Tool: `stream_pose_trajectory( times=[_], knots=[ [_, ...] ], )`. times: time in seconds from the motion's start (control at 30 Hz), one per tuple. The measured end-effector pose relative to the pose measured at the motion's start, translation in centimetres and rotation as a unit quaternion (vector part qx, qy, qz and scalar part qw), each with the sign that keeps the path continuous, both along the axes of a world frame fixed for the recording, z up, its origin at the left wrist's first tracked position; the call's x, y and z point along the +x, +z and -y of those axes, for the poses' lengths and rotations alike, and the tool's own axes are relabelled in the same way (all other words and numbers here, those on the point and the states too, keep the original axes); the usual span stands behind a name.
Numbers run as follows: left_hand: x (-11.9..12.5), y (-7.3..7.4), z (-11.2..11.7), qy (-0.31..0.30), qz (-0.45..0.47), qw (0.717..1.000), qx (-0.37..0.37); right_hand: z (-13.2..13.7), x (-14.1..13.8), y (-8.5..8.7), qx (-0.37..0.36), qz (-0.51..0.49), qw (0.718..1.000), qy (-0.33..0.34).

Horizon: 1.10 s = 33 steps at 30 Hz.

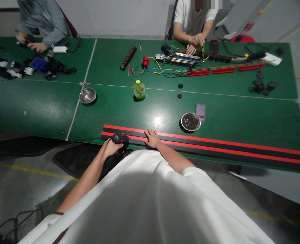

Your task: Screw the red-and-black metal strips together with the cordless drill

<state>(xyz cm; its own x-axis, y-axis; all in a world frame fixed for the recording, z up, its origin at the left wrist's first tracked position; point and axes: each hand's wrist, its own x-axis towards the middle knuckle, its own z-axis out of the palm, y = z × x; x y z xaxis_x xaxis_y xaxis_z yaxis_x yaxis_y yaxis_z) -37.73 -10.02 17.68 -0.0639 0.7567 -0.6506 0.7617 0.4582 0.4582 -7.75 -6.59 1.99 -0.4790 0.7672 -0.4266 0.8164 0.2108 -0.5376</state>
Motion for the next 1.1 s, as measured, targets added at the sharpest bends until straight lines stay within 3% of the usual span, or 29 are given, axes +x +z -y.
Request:
stream_pose_trajectory(
  times=[0.23, 0.5, 0.63, 0.73, 0.87, 1.1],
  knots=[
    [1.2, 1.4, 0.0, 0.022, -0.010, 1.000, 0.013, 0.0, 0.0, 0.1, 0.004, 0.001, 1.000, -0.002],
    [0.9, 0.9, 0.1, 0.081, 0.017, 0.997, 0.012, 0.6, -0.5, 0.4, 0.007, -0.003, 1.000, -0.024],
    [0.9, 0.6, -0.1, 0.050, 0.056, 0.997, 0.001, 0.8, -0.6, 0.3, 0.011, -0.005, 0.999, -0.029],
    [1.0, 0.5, -0.3, 0.030, 0.031, 0.999, 0.007, 0.9, -0.6, 0.1, 0.010, -0.008, 1.000, -0.027],
    [1.7, 0.6, -0.7, 0.032, -0.019, 0.999, 0.002, 0.9, -0.4, -0.5, 0.001, -0.019, 1.000, -0.022],
    [2.8, 0.6, -0.9, 0.035, -0.027, 0.999, -0.006, 0.5, 0.3, -0.7, -0.015, -0.026, 0.999, 0.014]
  ],
)
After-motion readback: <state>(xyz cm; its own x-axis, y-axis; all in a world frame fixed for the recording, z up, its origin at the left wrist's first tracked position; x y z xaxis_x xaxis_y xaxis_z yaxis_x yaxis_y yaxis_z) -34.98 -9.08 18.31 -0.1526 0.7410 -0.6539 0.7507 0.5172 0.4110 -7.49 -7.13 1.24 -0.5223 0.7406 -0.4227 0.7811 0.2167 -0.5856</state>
